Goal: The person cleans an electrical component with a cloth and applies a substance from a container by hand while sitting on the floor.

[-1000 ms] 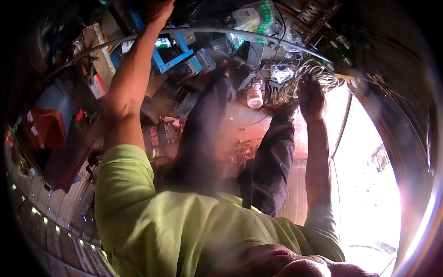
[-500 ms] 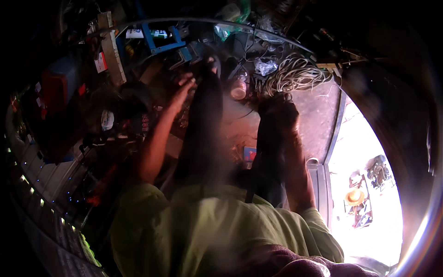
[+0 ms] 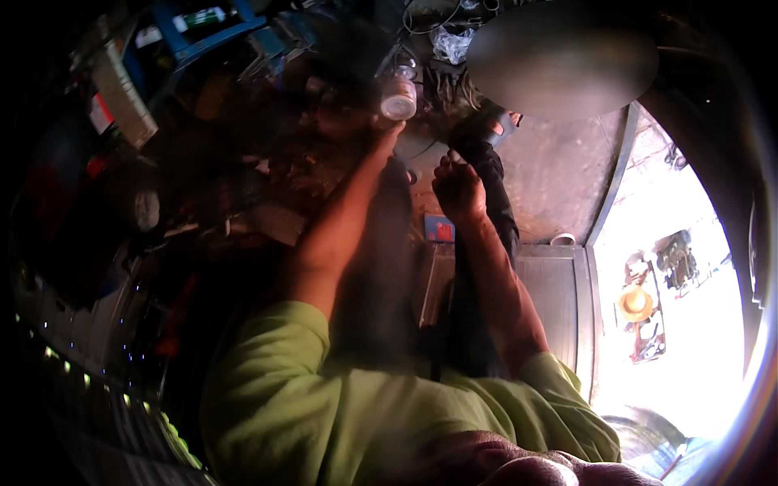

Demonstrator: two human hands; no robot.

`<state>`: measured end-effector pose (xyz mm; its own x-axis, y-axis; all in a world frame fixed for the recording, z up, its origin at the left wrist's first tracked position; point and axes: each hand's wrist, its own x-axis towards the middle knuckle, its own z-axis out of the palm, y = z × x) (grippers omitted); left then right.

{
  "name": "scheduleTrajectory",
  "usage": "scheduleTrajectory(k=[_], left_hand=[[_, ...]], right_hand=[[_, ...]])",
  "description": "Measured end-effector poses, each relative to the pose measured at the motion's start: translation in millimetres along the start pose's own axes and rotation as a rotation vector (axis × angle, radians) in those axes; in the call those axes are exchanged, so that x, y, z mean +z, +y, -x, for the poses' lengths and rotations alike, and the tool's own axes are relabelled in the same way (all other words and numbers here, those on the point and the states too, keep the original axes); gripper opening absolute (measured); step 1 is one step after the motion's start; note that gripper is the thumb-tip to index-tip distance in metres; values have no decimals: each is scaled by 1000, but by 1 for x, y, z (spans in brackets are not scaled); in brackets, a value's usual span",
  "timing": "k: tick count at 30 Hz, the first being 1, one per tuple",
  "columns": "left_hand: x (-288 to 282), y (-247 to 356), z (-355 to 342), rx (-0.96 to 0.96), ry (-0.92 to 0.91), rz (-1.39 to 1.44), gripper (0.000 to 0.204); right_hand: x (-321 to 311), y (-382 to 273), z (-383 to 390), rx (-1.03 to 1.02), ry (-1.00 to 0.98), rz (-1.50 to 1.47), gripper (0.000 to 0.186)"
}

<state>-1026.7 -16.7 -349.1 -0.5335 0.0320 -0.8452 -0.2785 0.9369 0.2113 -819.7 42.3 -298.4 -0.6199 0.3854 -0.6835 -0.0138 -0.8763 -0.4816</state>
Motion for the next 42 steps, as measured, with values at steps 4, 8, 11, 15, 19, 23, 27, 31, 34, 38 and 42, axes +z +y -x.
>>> scheduleTrajectory(k=[4,8,11,15,19,23,27,31,34,38,42], left_hand=[[56,-20,-78,-208,218,-97,120],[90,-37,-136,-136,327,254,103],[94,-50,-146,-138,355,300,95],[81,-60,-143,-37,167,526,92],[70,-74,-147,122,52,497,95],[57,-97,-151,-137,-92,286,94],[47,-109,-160,155,-114,435,81],[34,-137,-169,241,-249,531,72],[15,-165,-183,89,-429,521,83],[13,-193,-194,129,-514,816,73],[13,-210,-202,286,-634,1024,57]], right_hand=[[5,26,1,368,149,-616,25],[20,39,4,464,269,-18,31],[32,41,4,380,213,62,30],[37,35,4,256,206,144,29],[13,33,-7,357,294,-22,29],[-18,41,-41,183,148,-13,40],[-29,50,-83,46,89,454,32],[-23,73,-120,307,142,409,31],[-24,92,-139,56,21,1085,29],[-44,92,-162,-268,-64,1404,29],[-73,88,-190,-607,-296,1550,28]])
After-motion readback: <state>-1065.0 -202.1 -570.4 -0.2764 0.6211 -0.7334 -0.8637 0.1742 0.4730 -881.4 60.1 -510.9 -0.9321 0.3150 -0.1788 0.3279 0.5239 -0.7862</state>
